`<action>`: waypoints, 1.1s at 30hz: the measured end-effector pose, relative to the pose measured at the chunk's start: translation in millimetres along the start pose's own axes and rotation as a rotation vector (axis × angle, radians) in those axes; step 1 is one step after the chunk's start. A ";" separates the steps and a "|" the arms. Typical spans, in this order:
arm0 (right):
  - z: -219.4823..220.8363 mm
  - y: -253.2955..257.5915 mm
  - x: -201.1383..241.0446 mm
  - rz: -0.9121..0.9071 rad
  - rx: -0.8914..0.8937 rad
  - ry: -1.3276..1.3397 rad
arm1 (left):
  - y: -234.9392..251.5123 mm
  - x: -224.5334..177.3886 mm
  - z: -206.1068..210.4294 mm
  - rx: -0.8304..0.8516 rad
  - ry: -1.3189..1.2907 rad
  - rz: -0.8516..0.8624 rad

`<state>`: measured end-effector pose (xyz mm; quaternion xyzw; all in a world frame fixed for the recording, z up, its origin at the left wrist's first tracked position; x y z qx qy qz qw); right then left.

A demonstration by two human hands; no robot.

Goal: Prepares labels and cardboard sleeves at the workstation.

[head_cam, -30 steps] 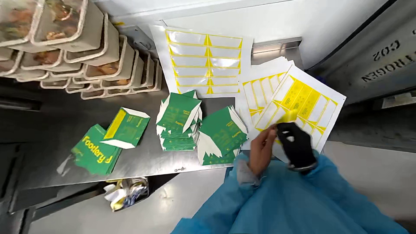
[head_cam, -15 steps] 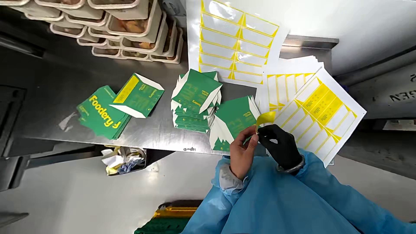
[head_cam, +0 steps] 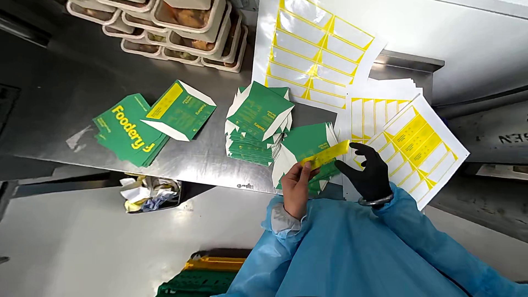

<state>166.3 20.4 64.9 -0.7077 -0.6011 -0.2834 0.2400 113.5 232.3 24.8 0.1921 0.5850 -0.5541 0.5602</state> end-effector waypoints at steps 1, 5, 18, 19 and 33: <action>1.2 2.7 -1.2 0.014 -0.023 -0.008 | -0.1 -0.3 1.2 0.004 -0.004 -0.001; 4.4 10.1 -7.0 0.023 -0.119 0.045 | 3.7 -0.1 4.0 0.000 -0.044 -0.018; 10.4 24.0 -18.9 0.216 -0.049 0.243 | 11.6 0.2 13.1 0.055 -0.100 -0.074; 10.4 26.3 -20.4 0.231 -0.056 0.273 | 12.3 0.7 13.7 0.053 -0.101 -0.078; 17.7 29.4 2.1 0.028 -0.086 0.360 | 19.2 5.6 -12.3 -0.331 0.124 0.170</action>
Point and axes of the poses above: each hand's wrist, its own y-axis towards the middle knuckle, its own z-axis out of the palm, x = y × z, the point moved 6 cm from there along y, towards the middle knuckle, and after that the axes turned 7 degrees about -x, right-handed, at the moved point
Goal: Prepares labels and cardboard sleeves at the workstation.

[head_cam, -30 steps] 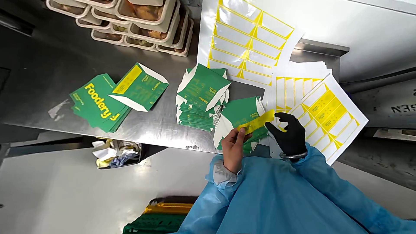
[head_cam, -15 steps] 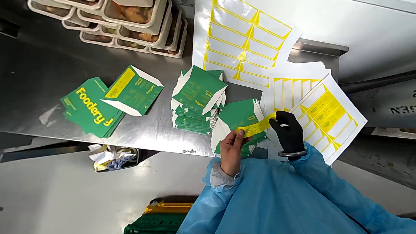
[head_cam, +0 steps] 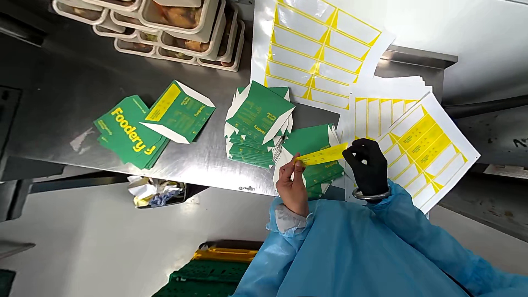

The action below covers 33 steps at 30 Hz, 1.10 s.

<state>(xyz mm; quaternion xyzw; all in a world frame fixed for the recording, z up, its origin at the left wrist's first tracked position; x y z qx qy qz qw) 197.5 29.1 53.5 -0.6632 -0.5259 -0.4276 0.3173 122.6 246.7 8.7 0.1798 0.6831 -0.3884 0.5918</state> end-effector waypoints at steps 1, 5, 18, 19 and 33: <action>4.4 3.1 -0.4 -0.008 0.016 -0.011 | 1.9 -0.5 -2.0 -0.028 0.012 0.006; 25.6 29.0 -13.4 0.042 0.079 -0.064 | 20.2 9.1 -5.6 -0.145 0.018 0.011; 103.3 65.7 -96.1 0.239 0.215 -0.267 | 60.7 61.1 9.0 -0.358 0.443 0.074; 103.6 64.5 -95.8 0.248 0.208 -0.261 | 63.4 62.2 8.8 -0.364 0.442 0.078; 104.6 56.6 -94.2 0.090 0.101 -0.364 | 58.4 52.8 14.2 -0.359 0.583 0.086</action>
Point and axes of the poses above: each hand's wrist, its own y-axis towards the middle knuckle, its own z-axis out of the palm, x = y × z, the point moved 6 cm from there along y, towards the middle knuckle, and after that the axes turned 7 degrees about -x, right-handed, at the moved point
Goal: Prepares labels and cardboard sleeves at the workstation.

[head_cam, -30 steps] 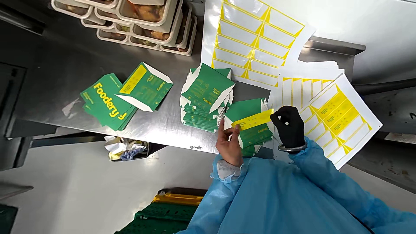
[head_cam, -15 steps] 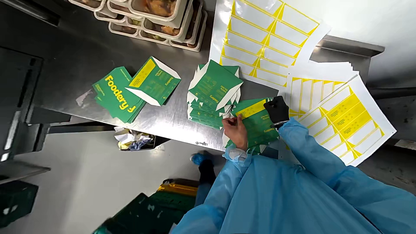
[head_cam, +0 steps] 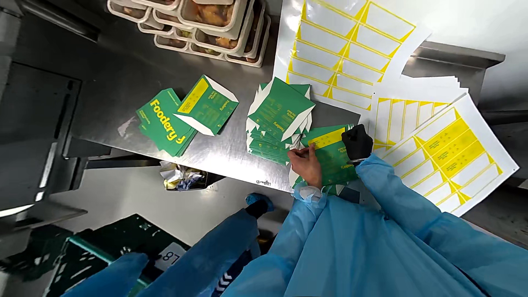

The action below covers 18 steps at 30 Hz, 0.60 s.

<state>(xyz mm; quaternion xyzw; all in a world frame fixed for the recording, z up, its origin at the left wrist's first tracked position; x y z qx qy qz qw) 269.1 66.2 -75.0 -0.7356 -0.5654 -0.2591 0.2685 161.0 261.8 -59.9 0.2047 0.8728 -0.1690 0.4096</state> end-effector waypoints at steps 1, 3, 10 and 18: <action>-1.0 1.3 -0.1 -0.008 -0.016 -0.020 | -0.9 -0.3 -1.0 0.004 0.010 -0.001; -5.6 4.5 -1.2 -0.017 -0.039 -0.021 | 1.2 1.9 -3.0 -0.024 0.064 -0.006; -6.3 -1.5 28.4 -0.366 0.052 -0.241 | -11.0 -11.0 6.5 0.189 0.197 0.636; 11.9 -52.1 7.0 -0.748 0.370 -0.415 | -36.1 10.7 26.9 0.336 0.622 0.964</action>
Point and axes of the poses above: each hand's wrist, its own y-axis towards the middle knuckle, its own z-axis out of the palm, x = y × z, the point moved 6 cm from there along y, towards the middle knuckle, and after that the axes turned 7 degrees about -x, right-handed, at the moved point
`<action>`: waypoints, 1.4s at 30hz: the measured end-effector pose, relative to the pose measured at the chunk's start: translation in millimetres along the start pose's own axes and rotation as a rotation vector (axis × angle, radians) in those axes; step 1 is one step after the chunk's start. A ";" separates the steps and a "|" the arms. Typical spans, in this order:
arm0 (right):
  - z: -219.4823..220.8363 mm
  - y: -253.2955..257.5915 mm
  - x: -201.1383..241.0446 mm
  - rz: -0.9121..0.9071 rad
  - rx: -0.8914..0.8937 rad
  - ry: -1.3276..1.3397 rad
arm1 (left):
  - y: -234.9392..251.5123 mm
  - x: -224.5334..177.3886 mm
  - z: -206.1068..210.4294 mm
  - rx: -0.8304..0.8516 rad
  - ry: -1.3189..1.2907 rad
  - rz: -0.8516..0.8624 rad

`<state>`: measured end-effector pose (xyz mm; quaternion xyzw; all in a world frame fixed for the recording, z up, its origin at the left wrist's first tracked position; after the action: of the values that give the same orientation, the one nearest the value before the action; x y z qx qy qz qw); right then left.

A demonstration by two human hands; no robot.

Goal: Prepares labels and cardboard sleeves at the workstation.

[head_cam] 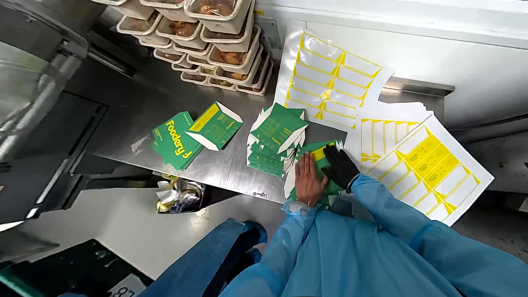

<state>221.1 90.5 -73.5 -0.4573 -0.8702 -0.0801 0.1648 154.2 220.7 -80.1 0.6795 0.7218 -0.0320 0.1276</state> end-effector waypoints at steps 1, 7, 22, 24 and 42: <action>0.5 0.0 -4.7 0.030 0.001 -0.037 | -3.0 2.2 -2.4 -0.007 0.022 -0.054; -21.6 5.2 -7.8 0.177 -0.082 -0.144 | -13.6 14.9 -30.6 -0.063 -0.004 -0.238; -97.7 -242.5 -132.7 0.548 -0.175 0.066 | -49.1 -22.7 -106.2 0.407 -0.151 0.316; -103.3 -261.2 -128.5 0.576 -0.160 0.048 | -42.6 6.0 -169.2 -0.054 -0.291 0.295; -49.2 -340.6 -86.7 0.437 0.078 -0.111 | 94.0 229.3 -195.3 0.006 -0.202 -0.236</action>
<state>-2.8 -184.3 -54.9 -0.6320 -0.7605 0.0166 0.1479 209.6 493.6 68.2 0.5837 0.7800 -0.1172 0.1928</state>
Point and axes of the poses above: each hand's wrist, its own y-axis towards the middle knuckle, its own z-axis out of the palm, x = y × z, the point moved 6 cm from there along y, towards the middle knuckle, and after that the axes turned 7 degrees about -x, right-handed, at the moved point
